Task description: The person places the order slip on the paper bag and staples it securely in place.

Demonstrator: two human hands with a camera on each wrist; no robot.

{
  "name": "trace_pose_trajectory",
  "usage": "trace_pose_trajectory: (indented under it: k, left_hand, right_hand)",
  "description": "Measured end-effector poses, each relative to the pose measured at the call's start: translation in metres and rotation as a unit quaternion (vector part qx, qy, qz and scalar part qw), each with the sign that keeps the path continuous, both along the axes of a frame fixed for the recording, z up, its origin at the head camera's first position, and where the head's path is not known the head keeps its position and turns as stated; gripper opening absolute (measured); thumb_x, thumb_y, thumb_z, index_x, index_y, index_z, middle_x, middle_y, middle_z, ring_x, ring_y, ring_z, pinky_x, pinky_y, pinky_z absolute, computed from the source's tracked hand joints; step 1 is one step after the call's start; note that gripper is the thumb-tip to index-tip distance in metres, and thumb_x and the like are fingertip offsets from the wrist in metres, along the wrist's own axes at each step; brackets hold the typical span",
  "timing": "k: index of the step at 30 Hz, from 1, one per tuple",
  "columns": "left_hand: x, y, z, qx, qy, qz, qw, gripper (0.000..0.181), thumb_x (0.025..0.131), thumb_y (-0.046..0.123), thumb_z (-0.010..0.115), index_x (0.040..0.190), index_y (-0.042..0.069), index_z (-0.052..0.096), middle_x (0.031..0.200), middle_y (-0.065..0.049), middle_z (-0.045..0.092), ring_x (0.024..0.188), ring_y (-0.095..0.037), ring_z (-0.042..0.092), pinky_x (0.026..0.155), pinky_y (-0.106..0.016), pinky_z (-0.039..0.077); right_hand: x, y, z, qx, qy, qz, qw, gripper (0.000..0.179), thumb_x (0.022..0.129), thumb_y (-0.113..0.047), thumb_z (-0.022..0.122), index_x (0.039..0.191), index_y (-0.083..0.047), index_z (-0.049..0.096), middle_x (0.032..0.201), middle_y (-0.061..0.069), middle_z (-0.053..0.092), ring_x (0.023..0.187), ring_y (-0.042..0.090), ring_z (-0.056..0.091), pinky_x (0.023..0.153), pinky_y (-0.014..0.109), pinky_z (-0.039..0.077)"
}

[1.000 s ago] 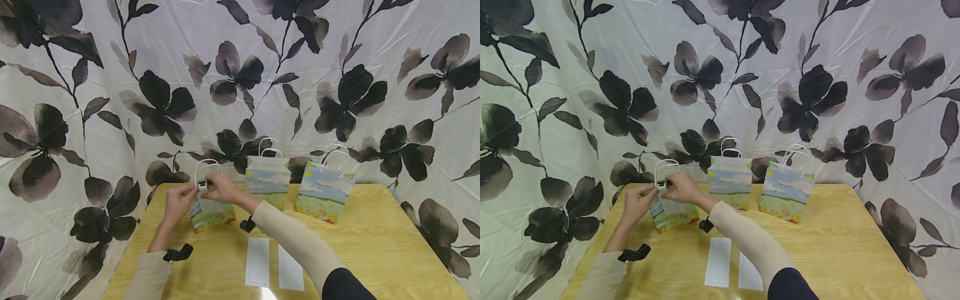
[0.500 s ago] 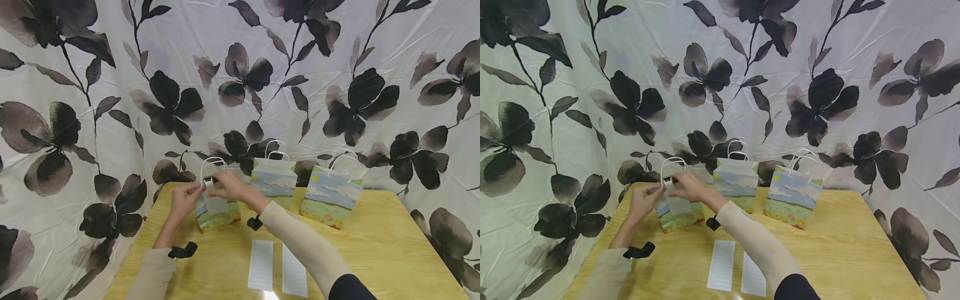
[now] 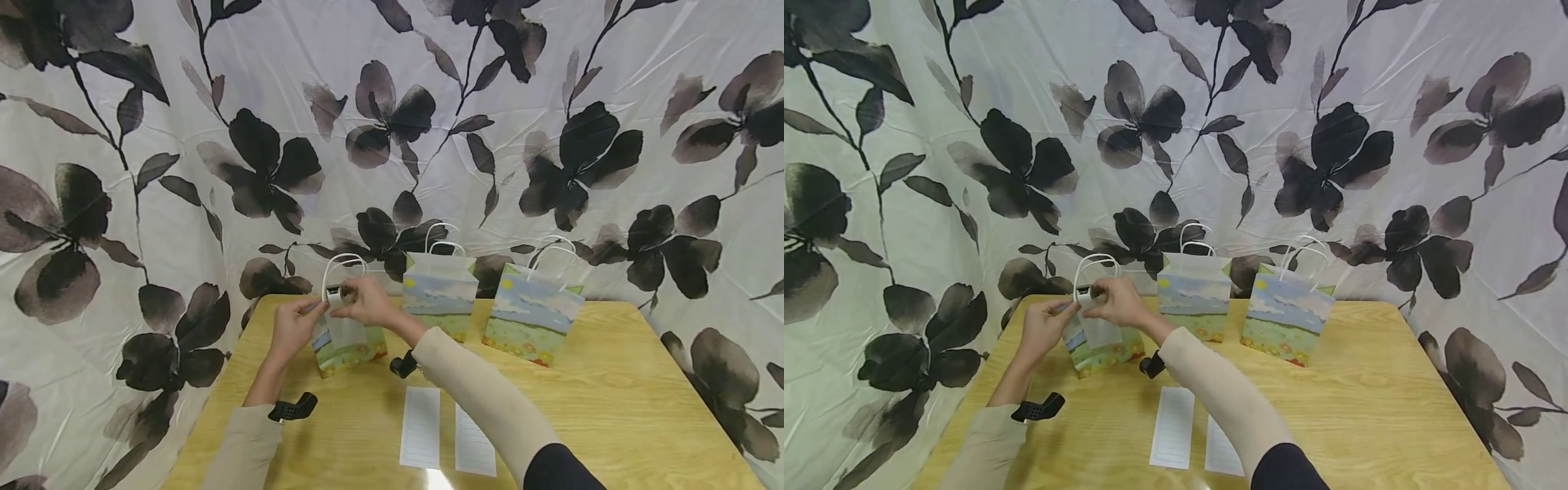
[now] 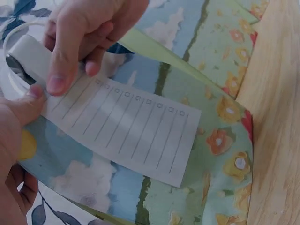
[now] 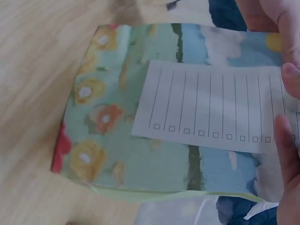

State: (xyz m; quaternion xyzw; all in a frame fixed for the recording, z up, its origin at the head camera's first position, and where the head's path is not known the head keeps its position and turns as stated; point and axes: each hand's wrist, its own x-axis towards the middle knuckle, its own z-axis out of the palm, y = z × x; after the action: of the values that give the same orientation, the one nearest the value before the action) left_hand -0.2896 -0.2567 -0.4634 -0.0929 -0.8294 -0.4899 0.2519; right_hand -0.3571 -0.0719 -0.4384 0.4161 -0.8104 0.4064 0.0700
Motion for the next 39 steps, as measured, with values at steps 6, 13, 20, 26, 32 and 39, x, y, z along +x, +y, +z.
trace_pose_trajectory:
  k: [6, 13, 20, 26, 32, 39]
  left_hand:
    - [0.002, -0.003, -0.004, 0.007, -0.013, 0.006, 0.9999, 0.015, 0.088, 0.018, 0.075, 0.095, 0.006, 0.078, 0.088, -0.009, 0.073, 0.075, -0.017, 0.069, 0.060, -0.022, 0.052]
    - [-0.007, -0.001, 0.003, -0.005, 0.007, 0.009, 0.9999, 0.019, 0.088, 0.021, 0.074, 0.094, 0.003, 0.078, 0.085, -0.010, 0.073, 0.065, -0.019, 0.066, 0.055, -0.021, 0.049]
    - [-0.004, 0.001, 0.004, 0.000, -0.014, 0.018, 0.9997, 0.022, 0.087, 0.020, 0.075, 0.096, -0.001, 0.077, 0.085, -0.014, 0.072, 0.062, -0.017, 0.065, 0.053, -0.020, 0.049]
    - [-0.008, 0.006, 0.009, -0.027, -0.029, 0.017, 0.9991, 0.026, 0.090, 0.028, 0.073, 0.097, 0.002, 0.075, 0.089, -0.013, 0.071, 0.067, -0.019, 0.062, 0.057, -0.023, 0.048]
    - [-0.002, 0.009, 0.013, -0.054, -0.078, 0.015, 0.9954, 0.035, 0.090, 0.034, 0.072, 0.105, 0.003, 0.071, 0.103, -0.015, 0.068, 0.086, -0.029, 0.061, 0.072, -0.040, 0.048]
    - [-0.006, 0.013, 0.030, -0.063, -0.080, 0.014, 0.9947, 0.032, 0.084, 0.036, 0.078, 0.103, 0.010, 0.074, 0.101, -0.009, 0.069, 0.099, -0.027, 0.060, 0.081, -0.048, 0.047]
  right_hand:
    - [-0.001, -0.001, 0.004, 0.059, 0.014, 0.014, 0.9981, 0.028, 0.075, -0.027, 0.086, 0.092, -0.013, 0.070, 0.091, -0.001, 0.072, 0.073, 0.004, 0.060, 0.065, 0.018, 0.044]
    - [0.002, 0.008, 0.021, 0.080, 0.016, 0.017, 0.9965, 0.040, 0.078, -0.030, 0.084, 0.108, -0.010, 0.065, 0.100, 0.001, 0.069, 0.074, 0.007, 0.060, 0.066, 0.021, 0.046]
    - [0.030, 0.041, 0.046, -0.010, -0.048, 0.005, 0.9988, 0.063, 0.080, -0.025, 0.083, 0.132, -0.004, 0.055, 0.095, 0.006, 0.064, 0.072, 0.011, 0.062, 0.064, 0.021, 0.051]
    - [0.050, 0.095, 0.069, -0.126, -0.150, -0.025, 0.9803, 0.060, 0.083, -0.013, 0.078, 0.133, 0.000, 0.046, 0.099, 0.015, 0.061, 0.076, 0.021, 0.065, 0.066, 0.031, 0.054]
    - [0.072, 0.150, 0.060, -0.245, -0.229, -0.040, 0.9415, 0.057, 0.089, -0.005, 0.070, 0.135, -0.005, 0.038, 0.101, 0.018, 0.055, 0.076, 0.023, 0.061, 0.063, 0.033, 0.052]
    - [0.099, 0.204, 0.044, -0.340, -0.374, -0.077, 0.8594, 0.029, 0.095, -0.015, 0.065, 0.110, -0.006, 0.043, 0.100, 0.015, 0.056, 0.071, 0.017, 0.064, 0.060, 0.024, 0.048]
